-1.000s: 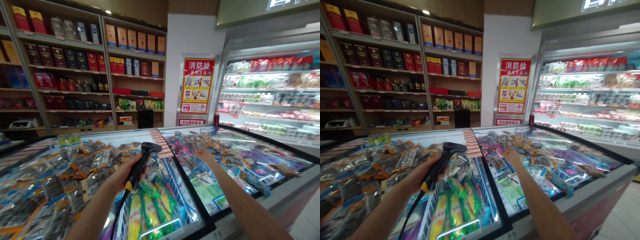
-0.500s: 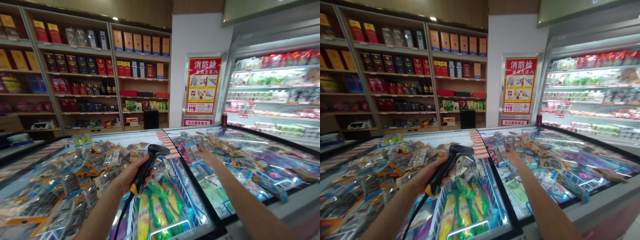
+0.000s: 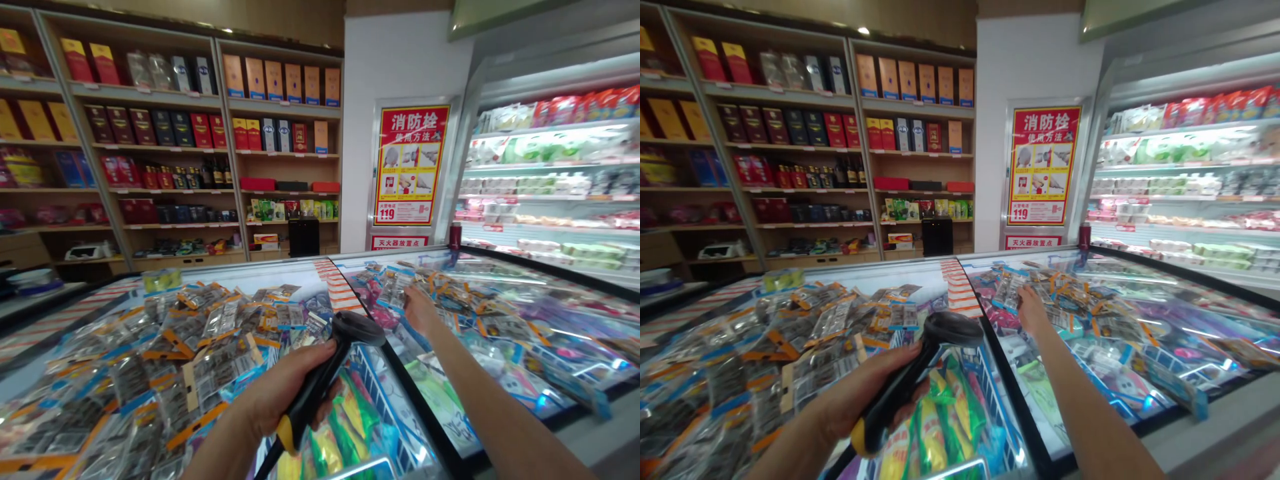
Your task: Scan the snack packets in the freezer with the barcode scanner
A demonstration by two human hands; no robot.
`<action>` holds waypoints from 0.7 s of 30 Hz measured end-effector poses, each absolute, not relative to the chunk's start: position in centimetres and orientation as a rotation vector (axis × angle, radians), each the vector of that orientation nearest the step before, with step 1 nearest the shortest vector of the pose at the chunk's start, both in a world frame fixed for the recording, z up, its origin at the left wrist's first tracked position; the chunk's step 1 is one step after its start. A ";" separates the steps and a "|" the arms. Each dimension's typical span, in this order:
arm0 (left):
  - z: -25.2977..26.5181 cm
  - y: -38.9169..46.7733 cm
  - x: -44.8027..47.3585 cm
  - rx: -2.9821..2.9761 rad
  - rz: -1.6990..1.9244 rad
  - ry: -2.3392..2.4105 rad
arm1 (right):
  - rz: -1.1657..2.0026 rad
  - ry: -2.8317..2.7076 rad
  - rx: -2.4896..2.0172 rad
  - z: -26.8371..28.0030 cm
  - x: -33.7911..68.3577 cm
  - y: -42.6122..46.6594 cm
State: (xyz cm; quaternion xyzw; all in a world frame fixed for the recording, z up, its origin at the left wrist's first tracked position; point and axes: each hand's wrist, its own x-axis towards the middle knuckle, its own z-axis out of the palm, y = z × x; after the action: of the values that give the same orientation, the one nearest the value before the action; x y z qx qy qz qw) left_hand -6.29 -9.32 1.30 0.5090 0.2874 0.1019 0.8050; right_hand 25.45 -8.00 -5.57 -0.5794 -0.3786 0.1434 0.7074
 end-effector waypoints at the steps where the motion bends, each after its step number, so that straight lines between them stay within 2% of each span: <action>1: 1.2 -9.5 -6.2 1.094 0.221 0.615 | 0.337 -0.835 -1.294 -5.7 25.5 -8.0; 9: 1.3 -9.8 -6.0 1.093 0.236 0.636 | 0.455 -0.823 -1.283 -5.5 24.4 -8.1; 21: 1.3 -9.6 -6.0 1.120 0.247 0.602 | 0.450 -0.826 -1.235 -5.8 24.0 -8.1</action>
State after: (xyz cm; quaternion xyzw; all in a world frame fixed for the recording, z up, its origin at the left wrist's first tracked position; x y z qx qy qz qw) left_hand -5.98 -9.60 1.28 0.5218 0.2802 0.1151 0.7974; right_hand 24.01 -8.13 -5.77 -0.5574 -0.3728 0.2031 0.7134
